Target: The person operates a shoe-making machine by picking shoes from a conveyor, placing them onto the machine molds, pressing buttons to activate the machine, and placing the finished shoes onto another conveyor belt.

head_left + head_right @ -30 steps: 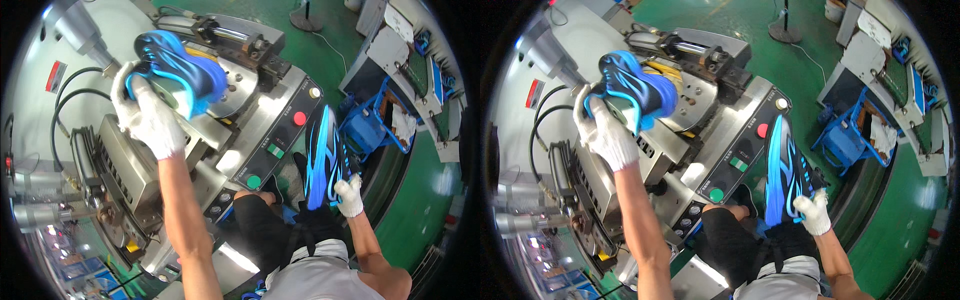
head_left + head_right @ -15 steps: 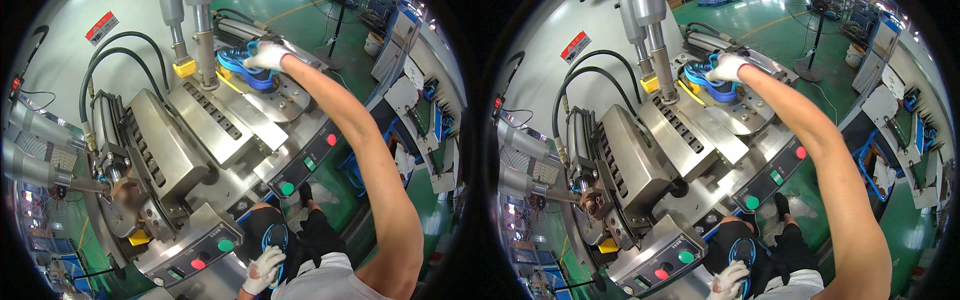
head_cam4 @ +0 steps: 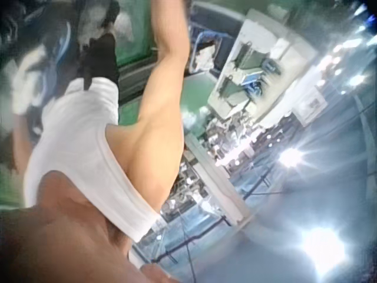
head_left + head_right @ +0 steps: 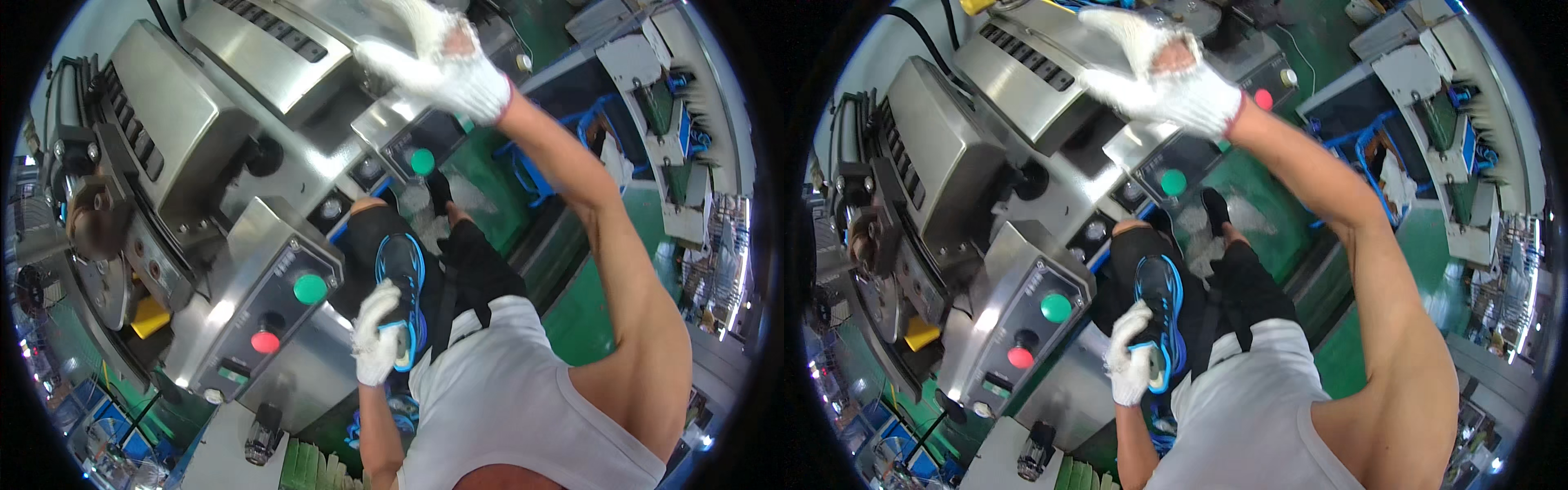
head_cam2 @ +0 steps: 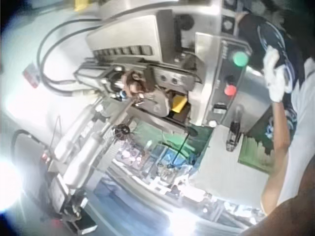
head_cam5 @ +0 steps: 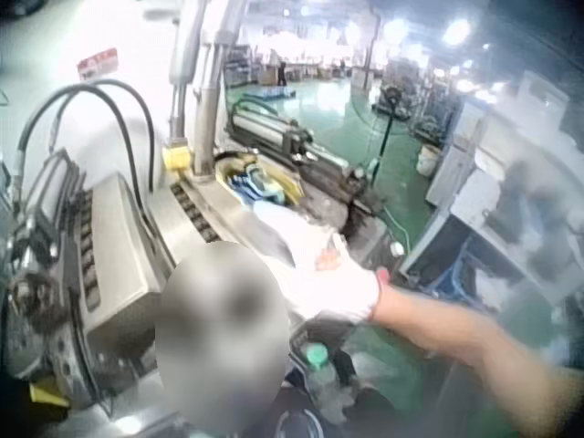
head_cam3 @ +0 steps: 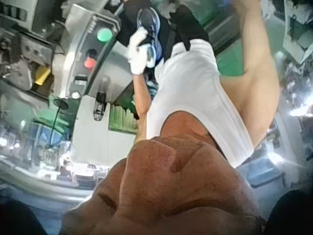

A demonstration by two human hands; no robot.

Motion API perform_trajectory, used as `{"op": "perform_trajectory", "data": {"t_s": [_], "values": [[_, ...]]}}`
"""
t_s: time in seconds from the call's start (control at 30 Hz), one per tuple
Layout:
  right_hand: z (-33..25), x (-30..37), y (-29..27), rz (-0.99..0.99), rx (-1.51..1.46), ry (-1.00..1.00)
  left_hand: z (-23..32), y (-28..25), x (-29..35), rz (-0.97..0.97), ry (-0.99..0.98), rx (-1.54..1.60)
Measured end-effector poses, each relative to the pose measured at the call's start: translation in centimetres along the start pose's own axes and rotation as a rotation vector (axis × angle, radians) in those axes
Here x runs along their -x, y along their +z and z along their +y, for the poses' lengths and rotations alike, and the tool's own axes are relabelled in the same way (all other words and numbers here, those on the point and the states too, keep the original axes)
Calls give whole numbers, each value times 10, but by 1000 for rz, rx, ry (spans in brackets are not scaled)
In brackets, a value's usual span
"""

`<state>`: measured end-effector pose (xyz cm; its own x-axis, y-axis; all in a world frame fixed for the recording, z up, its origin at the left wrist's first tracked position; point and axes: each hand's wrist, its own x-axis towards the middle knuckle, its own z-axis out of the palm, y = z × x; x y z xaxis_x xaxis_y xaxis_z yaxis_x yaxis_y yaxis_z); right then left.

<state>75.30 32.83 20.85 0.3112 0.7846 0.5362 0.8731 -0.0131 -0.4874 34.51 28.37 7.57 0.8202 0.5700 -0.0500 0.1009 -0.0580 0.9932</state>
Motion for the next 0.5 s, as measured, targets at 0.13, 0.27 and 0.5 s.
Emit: {"op": "perform_trajectory", "data": {"t_s": [0.13, 0.27, 0.5], "values": [[-42, 119, 40, 43, 78, -69, -4, -11, 10, 96, -31, 149], [1, 188, 94, -151, 289, 24, -28, -5, 25, 199, -31, 284], [-101, 269, -18, -273, -200, 457, -32, 13, 32, 372, -42, 340]]}}
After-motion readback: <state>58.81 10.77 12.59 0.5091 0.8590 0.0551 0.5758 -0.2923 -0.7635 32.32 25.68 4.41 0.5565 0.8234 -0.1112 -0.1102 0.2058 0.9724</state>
